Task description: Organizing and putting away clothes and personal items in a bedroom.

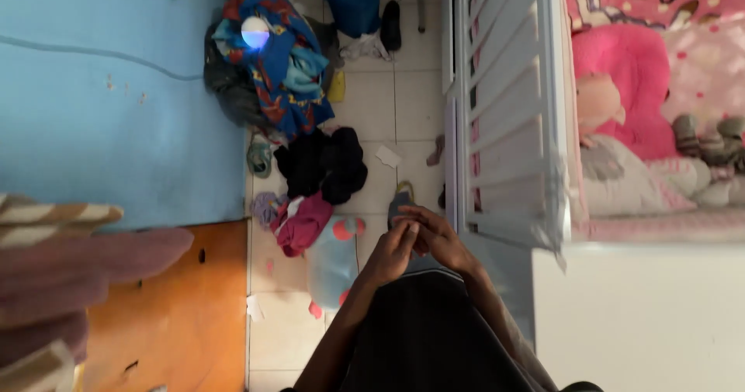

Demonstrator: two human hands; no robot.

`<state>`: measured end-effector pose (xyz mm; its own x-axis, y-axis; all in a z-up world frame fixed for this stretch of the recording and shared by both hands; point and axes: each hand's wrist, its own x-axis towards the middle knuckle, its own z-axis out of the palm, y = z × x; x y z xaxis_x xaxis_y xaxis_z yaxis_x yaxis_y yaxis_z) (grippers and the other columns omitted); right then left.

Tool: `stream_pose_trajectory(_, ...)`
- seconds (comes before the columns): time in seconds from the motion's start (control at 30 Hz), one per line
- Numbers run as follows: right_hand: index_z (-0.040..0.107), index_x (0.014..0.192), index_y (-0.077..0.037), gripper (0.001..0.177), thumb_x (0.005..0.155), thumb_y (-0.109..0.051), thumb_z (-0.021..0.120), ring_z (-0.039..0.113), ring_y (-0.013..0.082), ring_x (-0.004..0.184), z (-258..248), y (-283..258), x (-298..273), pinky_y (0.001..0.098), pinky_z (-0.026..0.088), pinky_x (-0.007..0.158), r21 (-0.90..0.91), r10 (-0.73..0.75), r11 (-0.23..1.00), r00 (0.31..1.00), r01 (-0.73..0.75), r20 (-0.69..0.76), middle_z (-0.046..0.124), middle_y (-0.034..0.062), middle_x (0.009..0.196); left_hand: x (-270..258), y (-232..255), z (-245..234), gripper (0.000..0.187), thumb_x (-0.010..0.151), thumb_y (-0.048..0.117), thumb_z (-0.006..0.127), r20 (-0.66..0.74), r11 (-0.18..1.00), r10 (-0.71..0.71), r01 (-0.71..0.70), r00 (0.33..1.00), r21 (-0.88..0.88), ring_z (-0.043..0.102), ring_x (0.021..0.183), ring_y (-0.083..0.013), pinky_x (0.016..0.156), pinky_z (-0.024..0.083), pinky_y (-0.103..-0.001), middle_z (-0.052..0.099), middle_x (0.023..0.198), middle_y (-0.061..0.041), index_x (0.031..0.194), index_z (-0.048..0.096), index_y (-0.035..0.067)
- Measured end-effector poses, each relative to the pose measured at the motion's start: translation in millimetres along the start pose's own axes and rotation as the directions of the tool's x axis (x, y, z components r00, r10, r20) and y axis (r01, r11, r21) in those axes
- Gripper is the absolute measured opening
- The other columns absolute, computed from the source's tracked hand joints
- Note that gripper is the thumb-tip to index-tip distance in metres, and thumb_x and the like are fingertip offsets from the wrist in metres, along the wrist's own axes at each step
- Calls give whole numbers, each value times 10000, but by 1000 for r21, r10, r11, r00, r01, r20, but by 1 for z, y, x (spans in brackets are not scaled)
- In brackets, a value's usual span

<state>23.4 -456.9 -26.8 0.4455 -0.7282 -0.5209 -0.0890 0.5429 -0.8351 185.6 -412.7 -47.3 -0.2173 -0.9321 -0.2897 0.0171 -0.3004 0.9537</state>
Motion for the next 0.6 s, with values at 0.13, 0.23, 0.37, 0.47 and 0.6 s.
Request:
stream_pose_trajectory(0.13, 521, 1449, -44, 433, 1049, -205, 482, 662, 222, 1125, -41, -63, 67, 394, 525, 992, -13, -187, 982, 979, 189, 83, 696, 111, 1290, 88, 41, -42, 413, 1083, 407, 447, 71, 997, -71, 72, 995, -17, 715, 814, -129, 719, 552, -281, 734, 883, -39, 1238, 633, 72)
stream_pose_trajectory(0.23, 538, 1455, -52, 428, 1072, -240, 505, 661, 223, 1170, -80, -120, 113, 383, 531, 1052, -113, -236, 963, 969, 243, 73, 707, 136, 1241, 163, 73, -69, 453, 1075, 435, 442, 68, 1000, 5, -4, 998, -15, 688, 807, -111, 710, 537, -268, 718, 880, -25, 1207, 655, 58)
stream_pose_trajectory(0.37, 555, 1426, -69, 430, 1052, -273, 496, 668, 227, 1228, -113, -165, 171, 390, 548, 1015, -113, -224, 970, 972, 215, -68, 717, 111, 1266, 233, 97, -98, 468, 1092, 440, 468, -63, 997, 59, -62, 996, -42, 652, 777, -104, 683, 494, -265, 715, 862, -41, 1150, 662, 18)
stream_pose_trajectory(0.47, 570, 1415, -58, 413, 1059, -256, 503, 674, 255, 1213, -129, -185, 225, 403, 543, 1008, -50, -255, 966, 966, 253, -43, 725, 129, 1256, 273, 111, -121, 459, 1088, 436, 488, -121, 992, 72, -84, 990, -91, 629, 779, -94, 678, 471, -257, 705, 869, -43, 1161, 663, 18)
stream_pose_trajectory(0.6, 569, 1403, -64, 387, 1065, -231, 482, 665, 230, 1219, -129, -214, 307, 381, 539, 1008, -68, -237, 969, 971, 239, 43, 718, 124, 1254, 332, 111, -160, 448, 1054, 438, 511, -90, 998, -14, 9, 996, -59, 667, 785, -85, 681, 511, -247, 729, 877, -31, 1137, 658, 23)
